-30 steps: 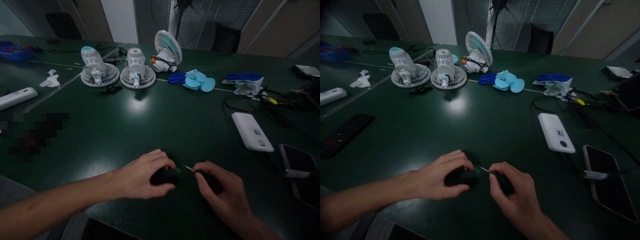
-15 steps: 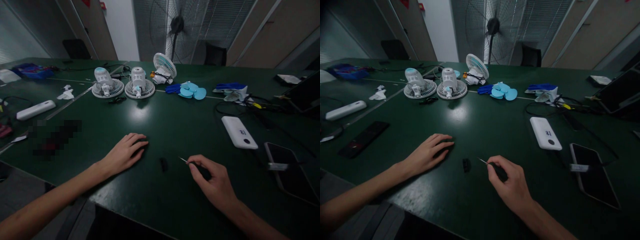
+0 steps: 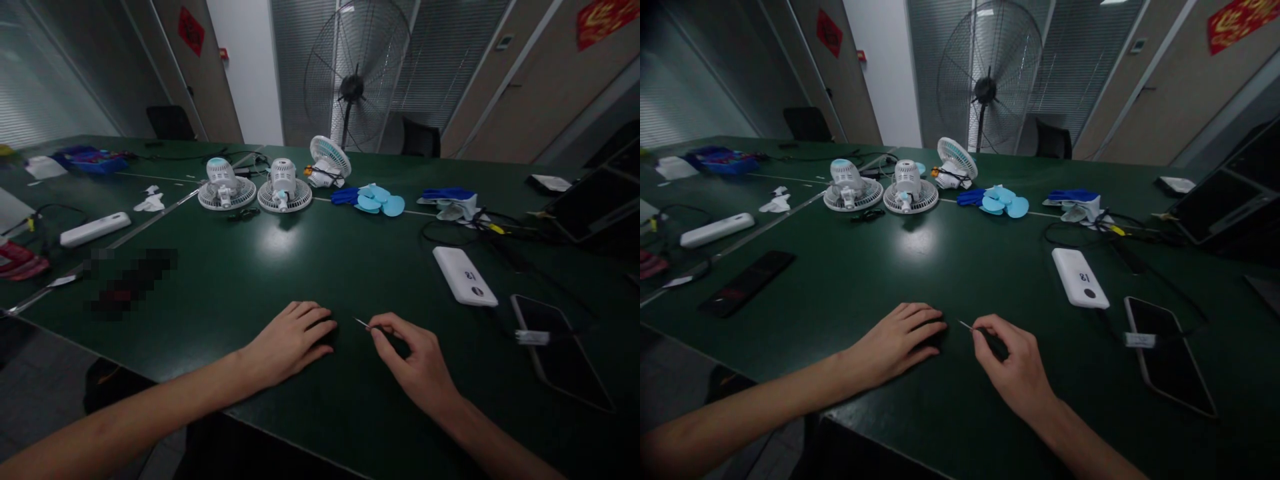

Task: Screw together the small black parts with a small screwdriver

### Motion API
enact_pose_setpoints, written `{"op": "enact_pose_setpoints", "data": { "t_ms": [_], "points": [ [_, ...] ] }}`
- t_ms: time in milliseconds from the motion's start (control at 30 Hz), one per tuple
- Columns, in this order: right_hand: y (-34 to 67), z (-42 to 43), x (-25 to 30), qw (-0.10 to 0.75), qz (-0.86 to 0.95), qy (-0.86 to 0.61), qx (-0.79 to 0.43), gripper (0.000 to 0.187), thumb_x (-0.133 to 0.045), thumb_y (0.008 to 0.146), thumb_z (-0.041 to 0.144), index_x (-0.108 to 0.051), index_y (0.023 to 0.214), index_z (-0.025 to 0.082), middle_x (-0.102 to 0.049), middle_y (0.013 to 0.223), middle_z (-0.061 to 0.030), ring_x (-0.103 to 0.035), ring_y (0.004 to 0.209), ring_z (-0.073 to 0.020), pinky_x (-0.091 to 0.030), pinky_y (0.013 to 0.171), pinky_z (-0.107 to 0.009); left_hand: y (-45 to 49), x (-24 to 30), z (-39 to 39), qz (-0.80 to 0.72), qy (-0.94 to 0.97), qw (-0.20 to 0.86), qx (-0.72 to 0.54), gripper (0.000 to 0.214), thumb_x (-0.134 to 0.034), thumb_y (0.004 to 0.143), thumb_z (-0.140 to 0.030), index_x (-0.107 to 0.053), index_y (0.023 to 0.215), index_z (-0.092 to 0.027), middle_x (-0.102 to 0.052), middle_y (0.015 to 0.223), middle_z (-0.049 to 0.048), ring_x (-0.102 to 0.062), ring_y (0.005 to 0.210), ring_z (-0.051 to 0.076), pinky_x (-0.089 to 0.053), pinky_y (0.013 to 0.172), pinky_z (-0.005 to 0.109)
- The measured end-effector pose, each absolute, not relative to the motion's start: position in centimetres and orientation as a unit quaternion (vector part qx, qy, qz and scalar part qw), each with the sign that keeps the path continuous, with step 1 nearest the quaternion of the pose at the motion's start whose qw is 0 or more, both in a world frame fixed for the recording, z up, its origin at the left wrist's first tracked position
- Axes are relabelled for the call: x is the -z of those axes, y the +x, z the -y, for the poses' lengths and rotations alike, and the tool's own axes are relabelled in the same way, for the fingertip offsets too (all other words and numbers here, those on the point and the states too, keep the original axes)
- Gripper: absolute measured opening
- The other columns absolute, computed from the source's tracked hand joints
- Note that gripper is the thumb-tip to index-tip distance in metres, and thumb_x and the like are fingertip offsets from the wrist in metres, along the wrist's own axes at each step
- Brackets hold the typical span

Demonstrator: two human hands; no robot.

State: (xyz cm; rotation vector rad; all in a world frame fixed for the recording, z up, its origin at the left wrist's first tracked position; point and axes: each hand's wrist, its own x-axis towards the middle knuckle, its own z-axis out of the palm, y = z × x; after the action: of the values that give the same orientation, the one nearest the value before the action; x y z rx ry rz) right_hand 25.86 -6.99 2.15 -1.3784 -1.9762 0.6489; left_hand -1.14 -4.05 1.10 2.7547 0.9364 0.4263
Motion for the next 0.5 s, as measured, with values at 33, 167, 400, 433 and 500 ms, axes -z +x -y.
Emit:
{"op": "enact_pose_setpoints", "data": {
  "t_ms": [33,167,400,433,500],
  "points": [
    [25.9,7.0,-2.1,0.314,0.751,-0.522,-0.253,0.02,-0.052,0.102,0.033,-0.068,0.099,0.021,-0.071,0.085,-0.0019,-0.07,0.077,-0.0192,-0.052,0.066,-0.03,-1.6,-0.9,3.7,-0.317,0.933,0.097,-0.139,0.039,-0.051,0.106,-0.04,-0.058,0.138,-0.021,-0.061,0.14,0.0107,-0.055,0.129,0.028,-0.048,0.105,0.047],
    [26.0,7.0,-1.9,0.319,0.746,-0.514,-0.278,0.021,-0.052,0.102,0.034,-0.068,0.099,0.022,-0.071,0.086,-0.0015,-0.069,0.077,-0.0183,-0.053,0.066,-0.029,-5.6,-0.1,1.0,-0.365,0.918,0.053,-0.144,0.038,-0.046,0.108,-0.041,-0.063,0.135,-0.021,-0.065,0.135,0.0099,-0.062,0.122,0.024,-0.047,0.107,0.044],
    [26.1,7.0,-1.6,0.314,0.743,-0.509,-0.299,0.02,-0.052,0.103,0.035,-0.068,0.101,0.023,-0.07,0.086,-0.0005,-0.067,0.075,-0.0174,-0.051,0.063,-0.028,-19.2,0.1,-7.0,-0.607,0.782,-0.036,-0.137,0.05,-0.042,0.104,-0.052,-0.066,0.132,-0.018,-0.066,0.134,0.0124,-0.062,0.12,0.031,-0.047,0.106,0.045],
    [26.1,6.9,-1.5,0.314,0.743,-0.51,-0.299,0.021,-0.052,0.103,0.036,-0.068,0.101,0.023,-0.07,0.086,-0.0006,-0.067,0.075,-0.0175,-0.051,0.063,-0.028,-20.9,0.2,-7.8,-0.628,0.766,-0.043,-0.134,0.051,-0.042,0.103,-0.052,-0.066,0.133,-0.017,-0.066,0.134,0.013,-0.061,0.121,0.031,-0.046,0.107,0.045],
    [26.2,6.9,-1.4,0.313,0.741,-0.513,-0.299,0.021,-0.052,0.103,0.036,-0.069,0.102,0.023,-0.071,0.088,-0.0011,-0.068,0.077,-0.018,-0.052,0.064,-0.029,-23.5,0.4,-9.0,-0.657,0.741,-0.055,-0.128,0.054,-0.04,0.102,-0.052,-0.065,0.133,-0.016,-0.066,0.134,0.0144,-0.061,0.121,0.032,-0.045,0.107,0.045]
  ]
}}
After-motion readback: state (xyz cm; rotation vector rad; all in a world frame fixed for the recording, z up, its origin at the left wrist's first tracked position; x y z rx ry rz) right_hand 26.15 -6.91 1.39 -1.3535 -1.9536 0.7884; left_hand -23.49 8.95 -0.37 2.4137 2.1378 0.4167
